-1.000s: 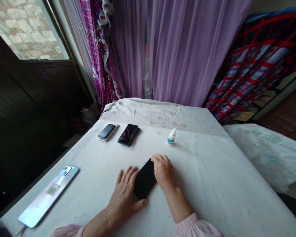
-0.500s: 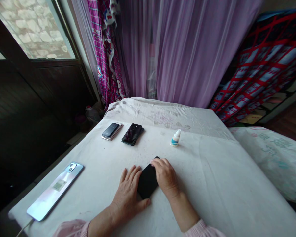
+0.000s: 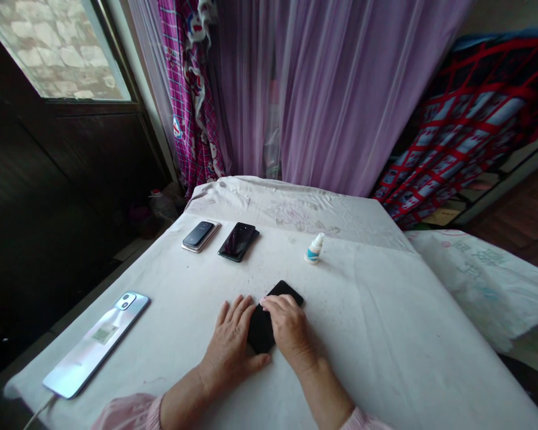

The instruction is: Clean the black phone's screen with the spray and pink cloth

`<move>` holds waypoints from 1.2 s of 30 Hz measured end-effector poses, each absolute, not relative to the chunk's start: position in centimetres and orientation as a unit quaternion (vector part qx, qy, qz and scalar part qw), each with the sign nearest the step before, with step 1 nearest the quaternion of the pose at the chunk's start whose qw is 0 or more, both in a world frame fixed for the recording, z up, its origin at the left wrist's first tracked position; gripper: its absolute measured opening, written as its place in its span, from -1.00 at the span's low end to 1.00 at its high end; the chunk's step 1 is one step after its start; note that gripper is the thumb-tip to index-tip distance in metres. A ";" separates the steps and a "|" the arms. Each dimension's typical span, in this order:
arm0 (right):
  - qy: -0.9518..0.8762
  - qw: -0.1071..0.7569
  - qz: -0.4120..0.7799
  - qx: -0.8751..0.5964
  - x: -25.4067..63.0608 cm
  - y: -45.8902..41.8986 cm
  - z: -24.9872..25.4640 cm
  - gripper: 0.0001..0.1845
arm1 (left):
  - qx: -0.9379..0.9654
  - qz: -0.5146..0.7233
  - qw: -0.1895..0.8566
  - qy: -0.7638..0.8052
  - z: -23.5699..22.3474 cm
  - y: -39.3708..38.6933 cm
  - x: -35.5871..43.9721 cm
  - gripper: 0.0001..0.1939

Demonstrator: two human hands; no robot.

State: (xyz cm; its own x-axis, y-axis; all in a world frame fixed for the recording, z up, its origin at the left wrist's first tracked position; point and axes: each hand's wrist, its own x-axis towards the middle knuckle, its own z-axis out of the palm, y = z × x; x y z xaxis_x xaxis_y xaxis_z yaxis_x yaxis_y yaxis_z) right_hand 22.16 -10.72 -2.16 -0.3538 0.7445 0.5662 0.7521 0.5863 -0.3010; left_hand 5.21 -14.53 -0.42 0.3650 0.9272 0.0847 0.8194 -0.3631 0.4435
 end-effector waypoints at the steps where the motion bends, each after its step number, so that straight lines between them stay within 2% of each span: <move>1: -0.821 0.338 -0.006 -0.460 22.5 -10.4 -2.1 -0.64 | 0.813 0.165 0.159 0.535 -0.6 -14.5 5.1 -0.03; 5: -0.790 0.342 -0.040 -0.508 24.2 -8.4 -2.3 -0.65 | 0.823 0.186 0.123 0.523 -1.5 -14.6 4.3 -0.05; 13: -0.793 0.345 -0.022 -0.501 22.5 -9.8 -2.3 -0.63 | 0.811 0.219 0.093 0.534 -2.0 -15.5 3.4 -0.29; 19: -0.835 0.346 0.029 -0.427 20.2 -12.0 -1.6 -0.66 | 0.811 0.222 0.087 0.534 -1.9 -15.5 3.8 -0.31; 30: -0.744 0.345 -0.051 -0.570 24.0 -6.1 -2.5 -0.68 | 0.811 0.211 0.094 0.537 -1.6 -15.4 3.7 -0.33; 36: -0.798 0.347 -0.012 -0.492 21.0 -10.1 -2.1 -0.67 | 0.813 0.216 0.080 0.535 -1.8 -15.4 3.7 -0.36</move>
